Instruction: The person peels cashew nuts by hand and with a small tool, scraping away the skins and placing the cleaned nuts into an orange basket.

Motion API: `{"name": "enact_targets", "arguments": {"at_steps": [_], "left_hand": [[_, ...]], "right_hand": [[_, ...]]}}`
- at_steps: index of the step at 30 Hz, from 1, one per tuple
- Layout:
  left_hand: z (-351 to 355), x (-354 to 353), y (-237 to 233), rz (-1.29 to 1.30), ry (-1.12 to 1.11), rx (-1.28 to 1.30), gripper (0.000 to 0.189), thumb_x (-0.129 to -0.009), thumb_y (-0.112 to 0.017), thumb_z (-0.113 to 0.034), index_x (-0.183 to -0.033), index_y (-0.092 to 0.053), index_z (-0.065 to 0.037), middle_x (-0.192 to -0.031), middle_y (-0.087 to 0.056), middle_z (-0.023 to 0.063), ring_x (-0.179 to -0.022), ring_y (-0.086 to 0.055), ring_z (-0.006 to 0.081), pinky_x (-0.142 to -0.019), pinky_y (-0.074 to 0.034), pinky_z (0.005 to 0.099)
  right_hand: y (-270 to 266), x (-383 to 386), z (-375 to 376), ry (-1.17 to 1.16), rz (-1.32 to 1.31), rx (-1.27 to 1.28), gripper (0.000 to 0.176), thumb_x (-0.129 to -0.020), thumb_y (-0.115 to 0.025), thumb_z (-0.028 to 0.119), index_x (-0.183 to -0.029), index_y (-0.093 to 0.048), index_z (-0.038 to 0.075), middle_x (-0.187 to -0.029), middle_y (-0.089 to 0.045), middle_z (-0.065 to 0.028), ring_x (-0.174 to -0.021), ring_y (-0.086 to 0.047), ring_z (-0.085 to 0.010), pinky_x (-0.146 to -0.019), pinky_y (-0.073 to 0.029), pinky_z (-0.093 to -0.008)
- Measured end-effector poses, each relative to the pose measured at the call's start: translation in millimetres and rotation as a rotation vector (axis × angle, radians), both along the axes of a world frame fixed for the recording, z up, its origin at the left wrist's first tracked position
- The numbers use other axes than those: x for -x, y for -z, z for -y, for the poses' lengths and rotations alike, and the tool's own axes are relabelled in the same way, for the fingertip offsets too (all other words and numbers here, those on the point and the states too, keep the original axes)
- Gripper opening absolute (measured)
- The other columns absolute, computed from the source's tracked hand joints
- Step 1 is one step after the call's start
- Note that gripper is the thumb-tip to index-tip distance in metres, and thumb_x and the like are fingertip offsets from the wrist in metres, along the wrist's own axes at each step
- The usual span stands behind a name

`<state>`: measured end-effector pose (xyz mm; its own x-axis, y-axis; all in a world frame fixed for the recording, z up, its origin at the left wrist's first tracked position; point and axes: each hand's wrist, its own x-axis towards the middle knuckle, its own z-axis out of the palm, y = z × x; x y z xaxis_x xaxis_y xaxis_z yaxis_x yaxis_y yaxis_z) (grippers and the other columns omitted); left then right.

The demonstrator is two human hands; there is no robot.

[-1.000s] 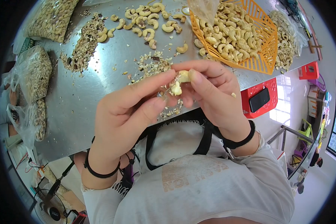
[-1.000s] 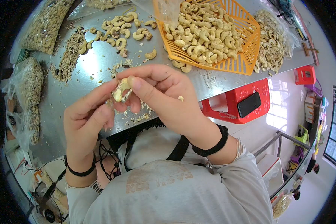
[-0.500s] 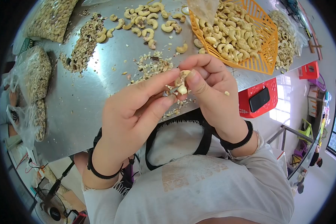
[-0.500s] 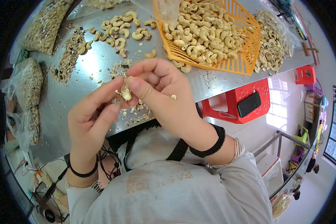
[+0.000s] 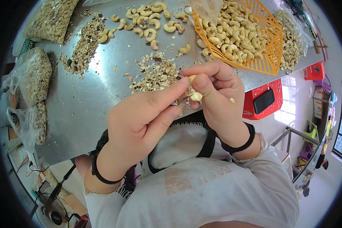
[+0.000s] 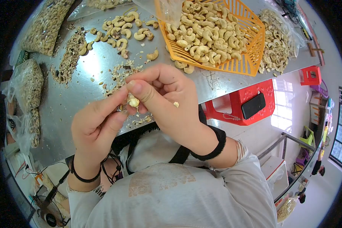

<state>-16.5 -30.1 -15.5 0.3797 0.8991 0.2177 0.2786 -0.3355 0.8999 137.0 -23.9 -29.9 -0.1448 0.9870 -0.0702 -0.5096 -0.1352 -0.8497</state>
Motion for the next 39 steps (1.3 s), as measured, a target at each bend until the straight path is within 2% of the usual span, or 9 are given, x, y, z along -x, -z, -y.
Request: {"name": "enact_targets", "arguments": {"at_steps": [5,8,13,20,27,29,34,38,39], "left_hand": [[0.2,-0.9,-0.7,-0.062,-0.002,-0.123,0.034,-0.069,-0.057,0.002,-0.102,-0.056,-0.005,-0.084,-0.06,0.0102,-0.067,-0.058,0.02,-0.06,-0.045,0.0243],[-0.5,-0.2,-0.7,-0.11,-0.037,-0.171,0.032,-0.07,-0.056,0.003,-0.101,-0.056,-0.004,-0.083,-0.06,0.01,-0.068,-0.058,0.0188,-0.061,-0.045,0.0238],[0.8,-0.9,-4.2,0.055,-0.062,0.042,0.033,-0.072,-0.055,0.002,-0.105,-0.054,-0.004,-0.081,-0.06,0.0098,-0.069,-0.058,0.0168,-0.061,-0.044,0.0222],[-0.2,1.1,-0.6,0.093,0.0,0.122,0.035,-0.072,-0.056,-0.001,-0.107,-0.053,-0.004,-0.083,-0.061,0.0104,-0.066,-0.058,0.0161,-0.06,-0.044,0.022],[-2.4,-1.4,2.4,-0.097,-0.007,-0.17,0.037,-0.069,-0.058,0.001,-0.105,-0.054,-0.005,-0.082,-0.06,0.0112,-0.063,-0.057,0.0199,-0.057,-0.044,0.0236],[-3.1,-2.9,3.5,-0.121,-0.039,-0.223,0.038,-0.068,-0.058,0.001,-0.105,-0.055,-0.005,-0.081,-0.06,0.0111,-0.062,-0.057,0.0207,-0.056,-0.044,0.024],[-3.5,-3.9,6.0,-0.169,-0.101,-0.371,0.038,-0.067,-0.058,0.004,-0.104,-0.056,-0.005,-0.08,-0.06,0.0104,-0.063,-0.056,0.0209,-0.055,-0.044,0.024],[-0.3,-3.5,2.0,-0.158,-0.1,-0.365,0.036,-0.069,-0.056,0.005,-0.103,-0.056,-0.004,-0.081,-0.06,0.0103,-0.066,-0.057,0.0189,-0.057,-0.045,0.0229],[1.8,-2.1,1.2,-0.053,-0.095,-0.176,0.035,-0.07,-0.055,0.006,-0.104,-0.055,-0.003,-0.082,-0.06,0.0103,-0.067,-0.057,0.0176,-0.059,-0.044,0.0222]], "right_hand": [[4.7,2.2,4.2,0.084,0.162,-0.087,0.015,-0.079,-0.056,0.012,-0.088,-0.054,-0.001,-0.071,-0.057,-0.0055,-0.056,-0.051,-0.0057,-0.048,-0.04,-0.0157],[5.1,4.8,5.3,0.094,0.149,-0.102,0.016,-0.079,-0.055,0.013,-0.088,-0.055,-0.001,-0.071,-0.058,-0.0054,-0.057,-0.051,-0.005,-0.048,-0.04,-0.0154],[4.5,6.4,3.1,0.082,0.036,-0.094,0.015,-0.08,-0.055,0.013,-0.086,-0.055,-0.001,-0.071,-0.057,-0.0047,-0.055,-0.049,-0.0043,-0.048,-0.039,-0.0151],[4.3,4.1,1.7,0.057,0.081,-0.08,0.015,-0.081,-0.054,0.014,-0.086,-0.056,0.0,-0.07,-0.057,-0.0034,-0.056,-0.05,-0.0049,-0.047,-0.037,-0.015],[2.5,1.4,-0.2,0.006,0.127,-0.061,0.02,-0.081,-0.053,0.014,-0.093,-0.056,-0.001,-0.073,-0.056,-0.0031,-0.059,-0.05,-0.0055,-0.049,-0.038,-0.0156],[4.8,4.8,-1.3,0.003,-0.007,-0.146,0.025,-0.079,-0.057,0.013,-0.098,-0.054,-0.002,-0.077,-0.054,-0.0017,-0.064,-0.049,-0.0051,-0.054,-0.039,-0.0161],[3.5,4.5,-1.8,-0.016,0.095,-0.189,0.036,-0.07,-0.065,0.01,-0.101,-0.052,-0.002,-0.078,-0.052,0.0001,-0.063,-0.044,-0.0045,-0.057,-0.037,-0.0165],[0.8,4.3,-1.0,-0.007,0.137,-0.181,0.039,-0.066,-0.068,0.008,-0.101,-0.052,-0.002,-0.076,-0.051,0.0004,-0.061,-0.042,-0.0042,-0.057,-0.036,-0.0166],[0.6,4.7,-0.7,-0.008,0.136,-0.182,0.039,-0.066,-0.068,0.008,-0.101,-0.052,-0.002,-0.076,-0.051,0.0004,-0.061,-0.042,-0.0042,-0.057,-0.036,-0.0166]]}}
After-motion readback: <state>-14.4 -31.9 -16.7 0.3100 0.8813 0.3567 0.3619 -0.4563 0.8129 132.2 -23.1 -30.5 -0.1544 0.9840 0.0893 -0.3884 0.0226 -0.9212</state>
